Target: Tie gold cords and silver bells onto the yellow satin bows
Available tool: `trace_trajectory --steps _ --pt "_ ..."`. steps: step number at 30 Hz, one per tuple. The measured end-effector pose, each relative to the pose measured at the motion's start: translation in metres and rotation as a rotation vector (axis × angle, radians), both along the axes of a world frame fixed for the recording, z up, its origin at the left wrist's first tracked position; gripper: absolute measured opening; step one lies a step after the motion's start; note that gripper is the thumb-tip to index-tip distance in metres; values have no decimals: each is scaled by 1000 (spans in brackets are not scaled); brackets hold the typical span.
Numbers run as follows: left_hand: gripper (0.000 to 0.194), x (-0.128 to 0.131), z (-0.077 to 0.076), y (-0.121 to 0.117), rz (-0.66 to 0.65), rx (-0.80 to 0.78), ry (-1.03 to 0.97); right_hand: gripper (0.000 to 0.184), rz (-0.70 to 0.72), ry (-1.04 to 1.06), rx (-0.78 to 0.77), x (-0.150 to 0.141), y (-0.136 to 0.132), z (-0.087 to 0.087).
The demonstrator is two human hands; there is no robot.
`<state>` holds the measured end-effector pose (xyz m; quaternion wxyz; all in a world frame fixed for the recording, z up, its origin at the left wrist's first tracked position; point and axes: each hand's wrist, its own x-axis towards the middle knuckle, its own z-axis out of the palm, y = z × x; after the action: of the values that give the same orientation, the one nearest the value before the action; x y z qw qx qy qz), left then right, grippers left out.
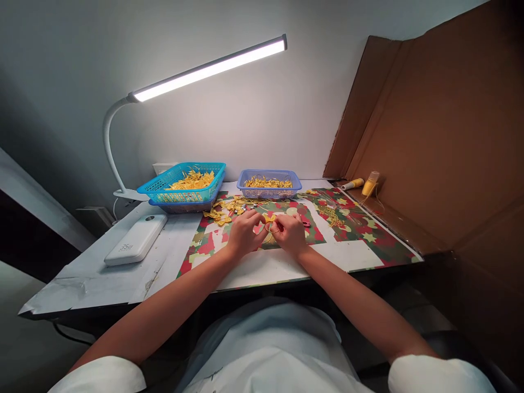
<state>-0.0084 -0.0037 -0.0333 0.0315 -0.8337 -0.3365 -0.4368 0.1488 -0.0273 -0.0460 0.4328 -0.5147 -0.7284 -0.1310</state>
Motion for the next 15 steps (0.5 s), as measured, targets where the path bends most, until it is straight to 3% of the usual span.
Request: trace_trajectory --steps 6,10,15 --pt "7 -1 0 2 113 106 50 24 34 -2 15 -1 -1 -1" --pt "8 0 -1 2 75 138 64 23 48 12 22 -1 -2 -1" --pt "7 0 -2 2 19 35 11 22 49 3 17 0 -2 -1"
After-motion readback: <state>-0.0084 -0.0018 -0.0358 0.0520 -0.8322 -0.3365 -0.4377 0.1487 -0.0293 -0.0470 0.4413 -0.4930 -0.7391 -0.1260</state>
